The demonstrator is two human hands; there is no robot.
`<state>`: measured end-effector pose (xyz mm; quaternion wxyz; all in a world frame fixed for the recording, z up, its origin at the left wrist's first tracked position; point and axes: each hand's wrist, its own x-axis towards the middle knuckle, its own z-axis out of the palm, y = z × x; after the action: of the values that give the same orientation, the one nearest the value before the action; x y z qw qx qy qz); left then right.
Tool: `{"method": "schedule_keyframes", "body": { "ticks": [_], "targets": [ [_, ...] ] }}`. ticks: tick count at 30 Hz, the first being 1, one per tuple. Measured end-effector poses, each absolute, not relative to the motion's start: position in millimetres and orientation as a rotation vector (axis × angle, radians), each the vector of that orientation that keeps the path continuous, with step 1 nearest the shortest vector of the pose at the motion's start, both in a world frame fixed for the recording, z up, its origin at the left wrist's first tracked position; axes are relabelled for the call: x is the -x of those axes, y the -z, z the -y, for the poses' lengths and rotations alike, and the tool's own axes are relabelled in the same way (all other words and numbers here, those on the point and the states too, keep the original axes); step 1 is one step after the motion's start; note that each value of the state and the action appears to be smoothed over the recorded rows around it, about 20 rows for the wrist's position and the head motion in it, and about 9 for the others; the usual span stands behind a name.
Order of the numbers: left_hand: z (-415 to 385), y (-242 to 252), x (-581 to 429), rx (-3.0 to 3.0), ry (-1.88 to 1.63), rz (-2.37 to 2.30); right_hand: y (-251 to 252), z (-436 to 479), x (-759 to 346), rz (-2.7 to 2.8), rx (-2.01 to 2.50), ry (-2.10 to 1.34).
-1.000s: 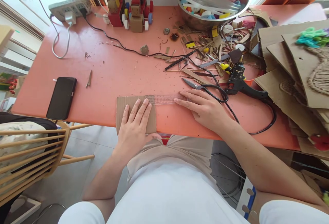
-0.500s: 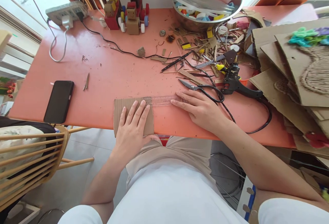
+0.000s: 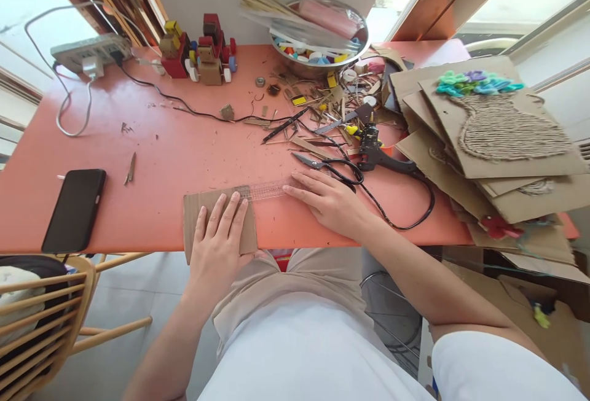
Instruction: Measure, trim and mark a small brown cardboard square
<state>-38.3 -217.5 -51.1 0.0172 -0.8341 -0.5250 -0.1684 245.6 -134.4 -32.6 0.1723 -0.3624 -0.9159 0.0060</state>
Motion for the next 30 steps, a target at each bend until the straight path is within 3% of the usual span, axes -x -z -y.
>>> {"method": "schedule_keyframes", "body": {
  "ticks": [7,15,24,27,30],
  "targets": [
    [216,53,32,2.481,0.625,1.583,20,123,-260,2.603,1.063,0.134],
    [214,53,35,2.486,0.546,1.559,-33,32,-229,2.722,1.599,0.075],
    [215,53,36,2.561,0.37,1.703,-22,-13,-207,2.625,1.709,0.054],
    [215,52,33,2.572,0.369,1.711,-29,-3,-209,2.426,1.694,-0.075],
    [216,50,32,2.583,0.361,1.731,-30,20,-196,2.263,1.421,-0.489]
  ]
}}
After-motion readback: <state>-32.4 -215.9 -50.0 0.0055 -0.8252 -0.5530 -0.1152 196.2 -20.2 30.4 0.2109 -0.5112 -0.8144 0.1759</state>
